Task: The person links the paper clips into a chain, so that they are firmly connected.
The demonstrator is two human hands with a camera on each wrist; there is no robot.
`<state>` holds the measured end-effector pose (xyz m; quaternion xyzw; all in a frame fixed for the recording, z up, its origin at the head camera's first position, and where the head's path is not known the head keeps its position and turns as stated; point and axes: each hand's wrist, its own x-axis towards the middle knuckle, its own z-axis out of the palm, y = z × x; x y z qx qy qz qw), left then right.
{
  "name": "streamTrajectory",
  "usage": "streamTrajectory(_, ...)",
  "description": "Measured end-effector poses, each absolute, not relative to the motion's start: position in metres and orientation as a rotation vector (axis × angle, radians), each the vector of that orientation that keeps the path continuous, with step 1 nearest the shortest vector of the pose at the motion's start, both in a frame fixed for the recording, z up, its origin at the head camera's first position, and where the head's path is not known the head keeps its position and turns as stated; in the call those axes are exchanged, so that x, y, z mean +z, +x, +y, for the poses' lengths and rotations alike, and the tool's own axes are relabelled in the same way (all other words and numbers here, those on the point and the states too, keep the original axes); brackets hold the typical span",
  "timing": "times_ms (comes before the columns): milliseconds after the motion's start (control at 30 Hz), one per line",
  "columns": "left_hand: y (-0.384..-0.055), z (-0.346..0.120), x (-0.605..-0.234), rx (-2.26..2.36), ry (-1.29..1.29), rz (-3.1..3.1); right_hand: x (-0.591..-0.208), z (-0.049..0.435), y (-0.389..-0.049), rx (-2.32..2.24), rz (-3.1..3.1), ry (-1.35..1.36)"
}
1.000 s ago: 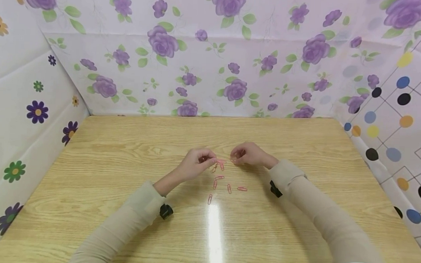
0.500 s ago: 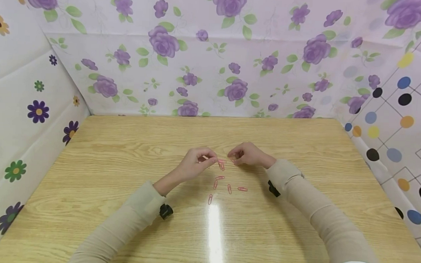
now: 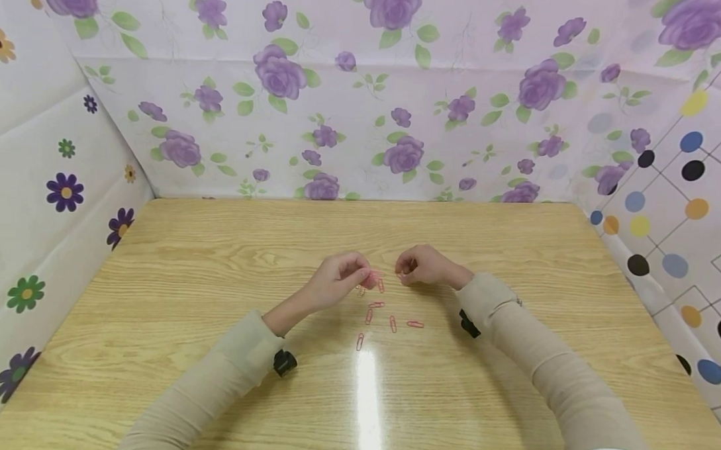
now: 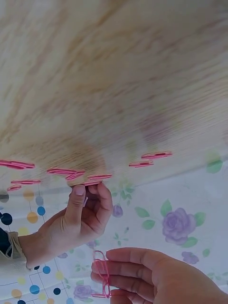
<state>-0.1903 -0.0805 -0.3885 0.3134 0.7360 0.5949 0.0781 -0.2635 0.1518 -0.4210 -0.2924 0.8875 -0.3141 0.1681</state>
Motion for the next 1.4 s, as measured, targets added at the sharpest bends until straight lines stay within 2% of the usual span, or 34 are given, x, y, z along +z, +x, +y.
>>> streamTrajectory(433,-0.175,-0.080,-0.364,1.749,0.906,2.258,-0.421,0.157,-0.259,-0.939,2.517,-0.824)
streamTrajectory(700,-0.174,-0.081,-0.362,1.725,0.919,2.282,-0.420,0.165,-0.251,-1.037,2.471,-0.853)
streamTrajectory(1000,-0.174,-0.082,-0.361,1.709,0.967,2.282,-0.411,0.173,-0.243,-1.126,2.455,-0.697)
streamTrajectory(1400,-0.176,-0.083,-0.366,1.689,0.958,2.291,-0.399,0.175,-0.232,-1.236,2.409,-0.661)
